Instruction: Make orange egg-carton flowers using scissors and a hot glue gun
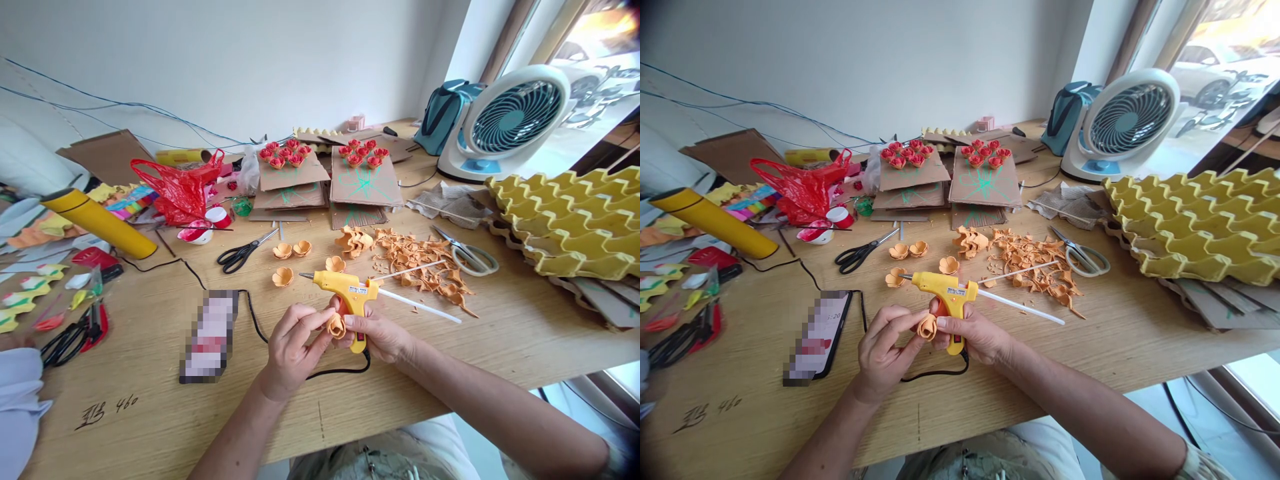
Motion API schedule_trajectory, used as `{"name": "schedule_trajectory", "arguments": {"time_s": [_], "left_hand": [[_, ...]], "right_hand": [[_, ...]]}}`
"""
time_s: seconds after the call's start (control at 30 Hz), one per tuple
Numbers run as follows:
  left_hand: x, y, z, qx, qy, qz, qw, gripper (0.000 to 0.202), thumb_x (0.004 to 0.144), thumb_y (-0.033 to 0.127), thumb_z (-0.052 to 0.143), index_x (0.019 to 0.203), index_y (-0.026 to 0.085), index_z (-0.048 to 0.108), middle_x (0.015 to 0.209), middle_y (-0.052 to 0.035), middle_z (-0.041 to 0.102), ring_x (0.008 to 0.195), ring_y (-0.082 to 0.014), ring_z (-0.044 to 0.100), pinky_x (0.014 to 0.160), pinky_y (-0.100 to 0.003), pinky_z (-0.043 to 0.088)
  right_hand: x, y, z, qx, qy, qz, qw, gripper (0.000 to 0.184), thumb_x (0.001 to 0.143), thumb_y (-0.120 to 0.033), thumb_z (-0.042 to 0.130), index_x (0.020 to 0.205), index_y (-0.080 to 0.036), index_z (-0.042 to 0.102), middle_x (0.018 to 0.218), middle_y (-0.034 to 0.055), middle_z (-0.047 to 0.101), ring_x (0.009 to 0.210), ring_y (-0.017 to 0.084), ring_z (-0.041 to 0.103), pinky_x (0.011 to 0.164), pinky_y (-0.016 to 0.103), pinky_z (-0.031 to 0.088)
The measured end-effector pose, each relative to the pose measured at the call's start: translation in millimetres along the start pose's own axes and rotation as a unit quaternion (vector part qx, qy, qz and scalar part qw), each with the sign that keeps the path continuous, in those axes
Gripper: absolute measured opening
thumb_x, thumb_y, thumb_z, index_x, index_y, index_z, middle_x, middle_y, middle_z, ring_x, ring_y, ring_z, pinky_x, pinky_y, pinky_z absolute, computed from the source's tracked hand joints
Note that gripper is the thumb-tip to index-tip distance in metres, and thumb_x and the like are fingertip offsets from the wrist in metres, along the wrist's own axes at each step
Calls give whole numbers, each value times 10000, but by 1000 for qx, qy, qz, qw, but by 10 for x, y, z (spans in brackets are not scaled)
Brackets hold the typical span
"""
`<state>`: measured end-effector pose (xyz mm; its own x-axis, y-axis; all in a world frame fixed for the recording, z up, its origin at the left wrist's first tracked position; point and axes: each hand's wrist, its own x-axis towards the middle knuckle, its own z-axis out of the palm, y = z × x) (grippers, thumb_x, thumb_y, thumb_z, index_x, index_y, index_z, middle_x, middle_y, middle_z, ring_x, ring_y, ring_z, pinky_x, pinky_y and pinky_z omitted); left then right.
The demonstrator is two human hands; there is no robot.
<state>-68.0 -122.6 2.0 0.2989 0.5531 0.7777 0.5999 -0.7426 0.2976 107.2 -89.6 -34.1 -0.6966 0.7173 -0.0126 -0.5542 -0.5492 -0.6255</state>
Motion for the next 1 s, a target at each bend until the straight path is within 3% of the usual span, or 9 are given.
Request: {"name": "schedule_trajectory", "arguments": {"time_s": [0.53, 1.0], "left_hand": [[-40, -55, 17, -7, -23, -3, 1000, 287, 931, 102, 656, 1213, 150, 650, 942, -38, 625, 815, -122, 624, 783, -228, 563], [-16, -13, 19, -13, -1, -29, 999, 229, 928, 143, 667, 1157, 152, 672, 908, -36, 612, 773, -127, 626, 726, -233, 568]], "right_hand": [[10, -44, 8, -45, 37, -5, 998, 412, 717, -369, 902, 951, -175, 623, 747, -32, 632, 547, 54, 509, 561, 198, 421], [0, -12, 16, -1, 29, 0, 1000, 390, 743, -358, 886, 966, -177, 623, 790, -21, 630, 580, 53, 520, 555, 181, 407]]}}
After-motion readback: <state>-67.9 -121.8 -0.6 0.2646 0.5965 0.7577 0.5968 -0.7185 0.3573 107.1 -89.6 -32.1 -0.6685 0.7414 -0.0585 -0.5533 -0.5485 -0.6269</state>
